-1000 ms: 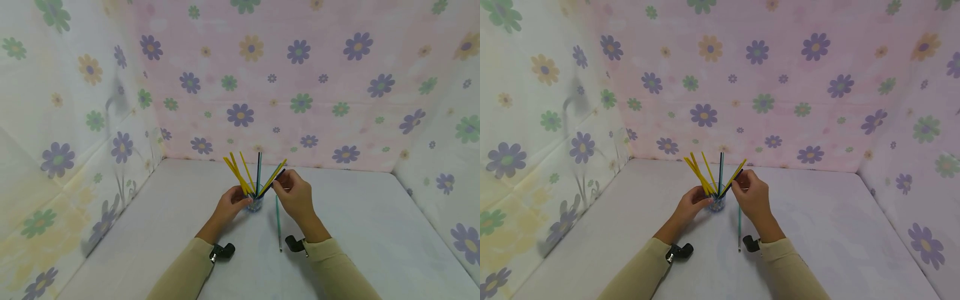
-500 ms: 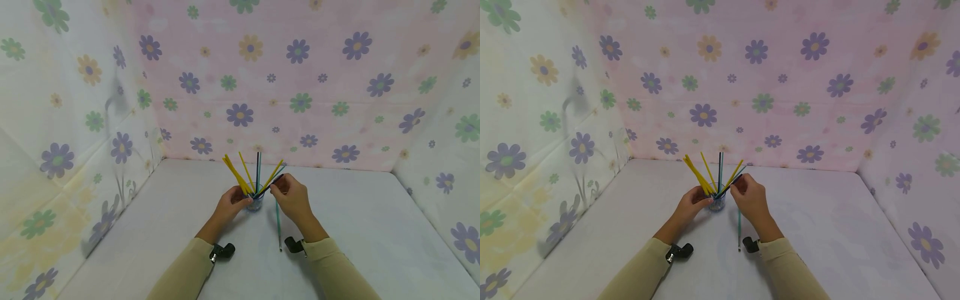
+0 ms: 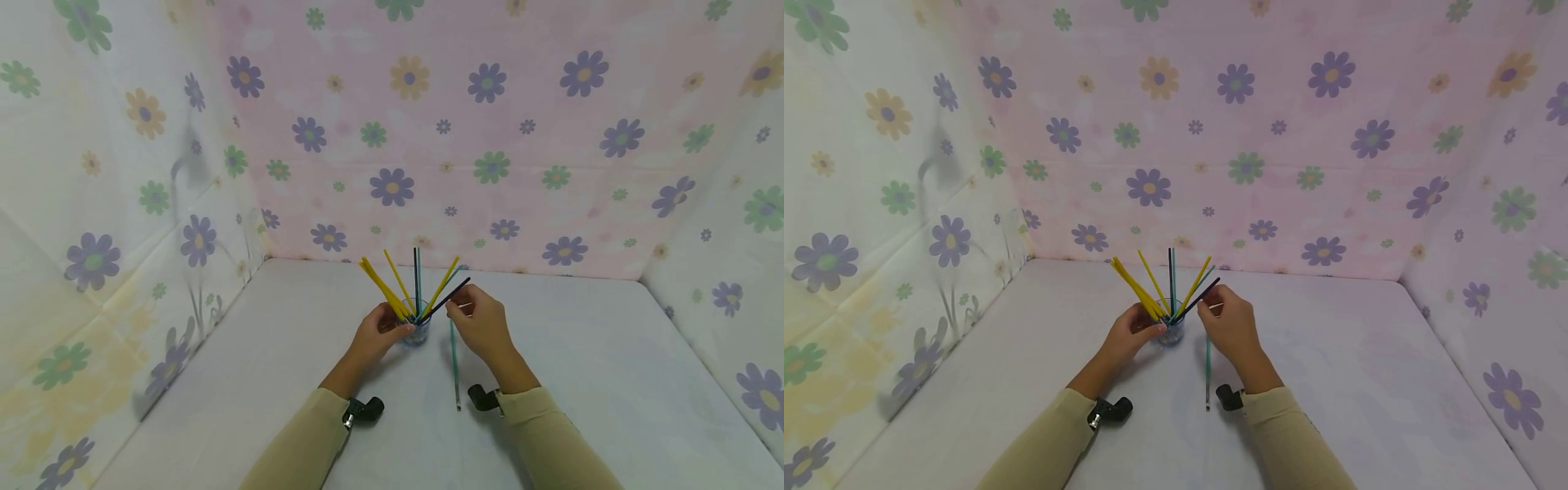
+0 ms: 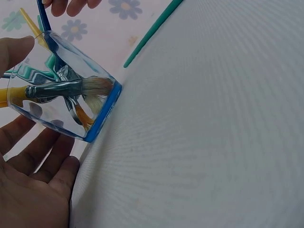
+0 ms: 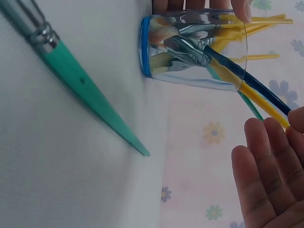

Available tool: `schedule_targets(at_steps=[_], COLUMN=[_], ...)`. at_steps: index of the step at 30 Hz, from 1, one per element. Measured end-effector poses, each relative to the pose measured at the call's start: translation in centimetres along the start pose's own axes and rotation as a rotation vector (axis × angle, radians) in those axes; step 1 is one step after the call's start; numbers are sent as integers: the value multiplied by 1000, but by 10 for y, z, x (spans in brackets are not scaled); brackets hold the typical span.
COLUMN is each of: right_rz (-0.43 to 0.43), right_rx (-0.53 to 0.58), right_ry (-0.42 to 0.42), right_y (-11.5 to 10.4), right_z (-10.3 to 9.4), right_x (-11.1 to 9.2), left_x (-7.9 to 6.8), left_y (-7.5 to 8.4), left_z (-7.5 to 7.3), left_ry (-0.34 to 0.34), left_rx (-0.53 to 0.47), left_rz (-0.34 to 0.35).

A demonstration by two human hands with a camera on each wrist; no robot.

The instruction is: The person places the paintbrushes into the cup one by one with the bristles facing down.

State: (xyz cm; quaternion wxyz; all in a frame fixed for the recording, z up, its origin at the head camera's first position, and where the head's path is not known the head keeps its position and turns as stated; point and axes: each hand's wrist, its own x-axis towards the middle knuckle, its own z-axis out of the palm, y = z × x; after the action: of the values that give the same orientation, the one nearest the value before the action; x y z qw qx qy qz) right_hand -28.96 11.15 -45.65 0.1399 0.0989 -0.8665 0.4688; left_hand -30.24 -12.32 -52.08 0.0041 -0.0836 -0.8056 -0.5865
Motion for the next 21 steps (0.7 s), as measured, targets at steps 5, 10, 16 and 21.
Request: schedule_targets(at_steps=[5,10,16,21], right_rz=[58,129,230,347], right_rx=[-13,-47,-145,-160], right_ry=[-30,-87,-187,-275], right_y=[4,8,13,16], right_z=[-4,-8,-9,-9], right_x=[2,4,7,7], left_x=[0,-1,-2,-1], left_y=[0,0,1,0], left_z=[0,-1,-1,-1], left_ry=[-11,-3,21,40], left_rx=[-13,-24,-34,-16], left_rz=[-7,-7,-14,2])
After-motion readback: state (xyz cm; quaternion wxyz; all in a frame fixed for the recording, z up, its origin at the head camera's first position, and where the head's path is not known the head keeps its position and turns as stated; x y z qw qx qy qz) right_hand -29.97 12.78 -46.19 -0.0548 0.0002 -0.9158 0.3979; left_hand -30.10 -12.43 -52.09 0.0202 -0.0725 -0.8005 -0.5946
